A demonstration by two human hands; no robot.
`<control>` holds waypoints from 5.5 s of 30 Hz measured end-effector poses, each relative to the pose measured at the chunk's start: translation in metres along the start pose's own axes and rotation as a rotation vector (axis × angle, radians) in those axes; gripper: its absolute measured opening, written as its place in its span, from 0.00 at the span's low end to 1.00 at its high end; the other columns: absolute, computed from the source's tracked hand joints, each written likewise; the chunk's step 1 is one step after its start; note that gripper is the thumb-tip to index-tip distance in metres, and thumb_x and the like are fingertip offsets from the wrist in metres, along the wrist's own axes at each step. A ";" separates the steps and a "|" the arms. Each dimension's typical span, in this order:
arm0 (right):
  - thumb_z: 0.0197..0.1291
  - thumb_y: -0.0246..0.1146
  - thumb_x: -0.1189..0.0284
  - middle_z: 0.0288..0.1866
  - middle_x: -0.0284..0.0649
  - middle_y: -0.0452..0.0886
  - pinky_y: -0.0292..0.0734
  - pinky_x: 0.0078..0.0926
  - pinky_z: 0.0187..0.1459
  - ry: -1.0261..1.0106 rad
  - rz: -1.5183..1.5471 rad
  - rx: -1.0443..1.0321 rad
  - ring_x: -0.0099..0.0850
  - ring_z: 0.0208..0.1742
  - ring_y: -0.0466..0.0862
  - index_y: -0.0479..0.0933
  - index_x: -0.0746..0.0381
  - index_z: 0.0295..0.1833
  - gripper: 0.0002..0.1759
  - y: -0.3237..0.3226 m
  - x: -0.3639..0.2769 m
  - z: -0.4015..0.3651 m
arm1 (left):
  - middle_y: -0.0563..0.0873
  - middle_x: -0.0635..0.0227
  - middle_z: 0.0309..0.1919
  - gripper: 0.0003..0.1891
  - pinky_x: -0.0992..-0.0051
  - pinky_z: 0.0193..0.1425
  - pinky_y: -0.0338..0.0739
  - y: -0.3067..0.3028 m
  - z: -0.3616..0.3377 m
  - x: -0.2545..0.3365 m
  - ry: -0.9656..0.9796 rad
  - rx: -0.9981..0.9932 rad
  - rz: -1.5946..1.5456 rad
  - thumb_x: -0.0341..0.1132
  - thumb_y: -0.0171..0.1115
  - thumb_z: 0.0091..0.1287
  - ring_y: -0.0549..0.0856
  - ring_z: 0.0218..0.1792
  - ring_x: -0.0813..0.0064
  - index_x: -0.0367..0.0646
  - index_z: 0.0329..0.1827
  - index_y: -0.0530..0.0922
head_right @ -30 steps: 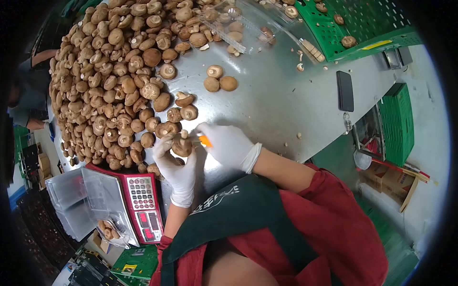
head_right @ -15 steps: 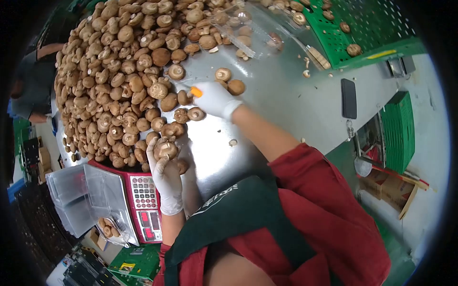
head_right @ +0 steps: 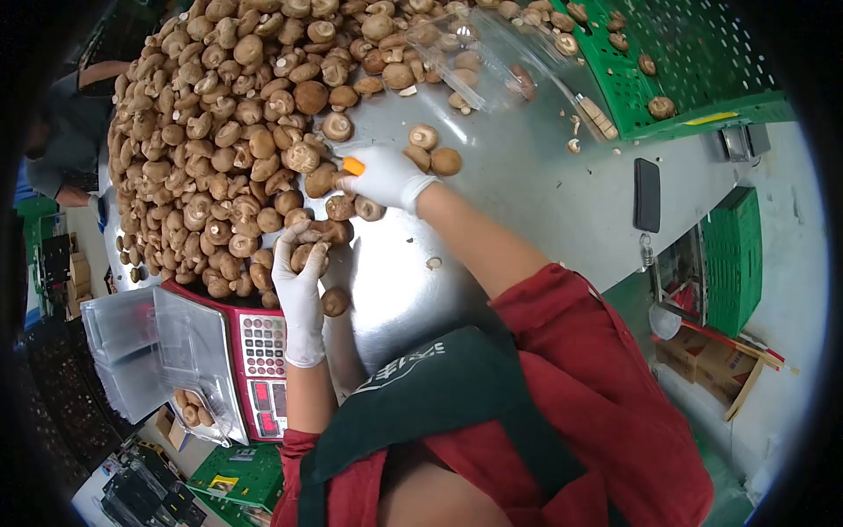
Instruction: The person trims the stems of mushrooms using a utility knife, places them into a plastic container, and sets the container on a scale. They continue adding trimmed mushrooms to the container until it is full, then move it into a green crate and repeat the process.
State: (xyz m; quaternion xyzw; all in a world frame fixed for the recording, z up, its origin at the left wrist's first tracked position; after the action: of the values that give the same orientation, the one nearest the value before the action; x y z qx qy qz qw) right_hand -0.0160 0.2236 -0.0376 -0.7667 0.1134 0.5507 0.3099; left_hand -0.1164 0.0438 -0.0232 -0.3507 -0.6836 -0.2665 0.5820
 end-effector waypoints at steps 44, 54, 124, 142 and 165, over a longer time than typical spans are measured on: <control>0.69 0.60 0.50 0.19 0.32 0.74 0.63 0.18 0.13 0.470 0.841 -0.495 0.20 0.11 0.69 0.75 0.58 0.43 0.20 0.074 -0.071 -0.088 | 0.71 0.60 0.61 0.38 0.68 0.69 0.69 -0.034 -0.074 0.068 0.135 0.001 0.020 0.27 0.73 0.51 0.73 0.64 0.65 0.42 0.69 0.68; 0.75 0.50 0.54 0.27 0.42 0.85 0.64 0.16 0.17 0.178 0.564 -0.459 0.19 0.13 0.68 0.77 0.68 0.39 0.26 0.088 -0.111 -0.097 | 0.80 0.56 0.52 0.40 0.78 0.27 0.82 -0.055 -0.113 0.036 -0.159 0.017 -0.582 0.65 0.48 0.70 0.85 0.38 0.71 0.38 0.71 0.65; 0.56 0.62 0.71 0.45 0.42 0.80 0.78 0.36 0.47 -0.184 -0.618 0.038 0.45 0.46 0.82 0.78 0.60 0.47 0.13 0.023 -0.008 -0.050 | 0.73 0.43 0.63 0.29 0.52 0.65 0.76 -0.021 -0.077 -0.002 -0.432 -0.165 -1.540 0.49 0.54 0.73 0.75 0.62 0.43 0.38 0.69 0.65; 0.62 0.65 0.74 0.50 0.43 0.79 0.74 0.28 0.57 -0.129 -0.421 0.157 0.37 0.52 0.81 0.76 0.65 0.54 0.16 -0.017 0.000 -0.082 | 0.71 0.56 0.66 0.40 0.64 0.75 0.62 -0.280 -0.189 0.106 0.313 0.876 0.744 0.18 0.69 0.54 0.71 0.69 0.62 0.39 0.71 0.61; 0.55 0.60 0.77 0.57 0.41 0.79 0.76 0.34 0.57 -0.181 -0.420 0.300 0.45 0.56 0.80 0.78 0.59 0.54 0.18 -0.024 -0.001 -0.088 | 0.64 0.39 0.69 0.32 0.55 0.73 0.63 0.019 -0.089 -0.010 0.296 -0.114 0.662 0.28 0.61 0.62 0.66 0.70 0.40 0.35 0.72 0.63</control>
State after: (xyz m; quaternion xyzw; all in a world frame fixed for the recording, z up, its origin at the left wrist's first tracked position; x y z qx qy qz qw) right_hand 0.0637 0.1893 -0.0108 -0.6666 0.0041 0.5178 0.5362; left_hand -0.0462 -0.0153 -0.0175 -0.5426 -0.4253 -0.1493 0.7088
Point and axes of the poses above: each hand's wrist, its own z-axis towards the middle knuckle, its own y-axis out of the palm, x = y × z, the point moved 7 cm from there along z, towards the middle knuckle
